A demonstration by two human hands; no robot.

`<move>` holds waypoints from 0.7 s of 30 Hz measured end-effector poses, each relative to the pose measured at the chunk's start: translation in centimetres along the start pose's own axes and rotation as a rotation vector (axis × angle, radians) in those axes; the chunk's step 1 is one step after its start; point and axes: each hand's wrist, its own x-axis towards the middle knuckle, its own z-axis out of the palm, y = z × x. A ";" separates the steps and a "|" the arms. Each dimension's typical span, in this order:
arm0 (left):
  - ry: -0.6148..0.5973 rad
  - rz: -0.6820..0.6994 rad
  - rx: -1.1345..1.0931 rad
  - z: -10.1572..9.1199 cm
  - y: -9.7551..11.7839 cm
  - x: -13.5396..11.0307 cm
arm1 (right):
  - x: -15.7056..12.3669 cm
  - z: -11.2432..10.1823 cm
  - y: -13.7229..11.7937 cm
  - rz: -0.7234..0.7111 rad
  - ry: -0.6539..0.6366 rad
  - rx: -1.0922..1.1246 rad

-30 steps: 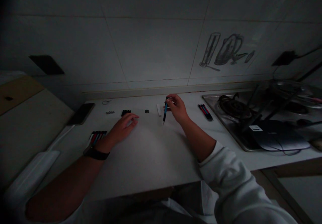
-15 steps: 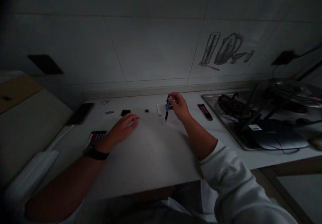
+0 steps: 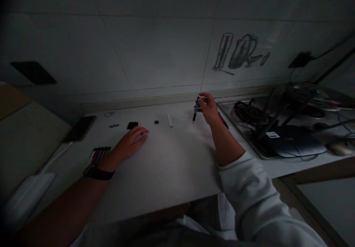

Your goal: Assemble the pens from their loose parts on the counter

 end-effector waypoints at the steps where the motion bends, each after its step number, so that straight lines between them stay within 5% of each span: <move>1: 0.000 -0.003 0.001 0.0 0.0 0.0 | 0.3 -1.0 0.0 0.004 0.002 -0.035; 10: -0.022 -0.005 0.011 0.2 -1.1 -0.1 | 1.6 -9.2 1.4 0.084 -0.157 -0.999; 14: -0.028 -0.002 0.016 -0.1 -0.5 0.0 | 1.5 -9.6 2.0 0.083 -0.226 -1.263; 21: -0.011 0.005 0.018 -0.1 -0.4 0.0 | 1.5 -9.5 3.2 0.062 -0.241 -1.401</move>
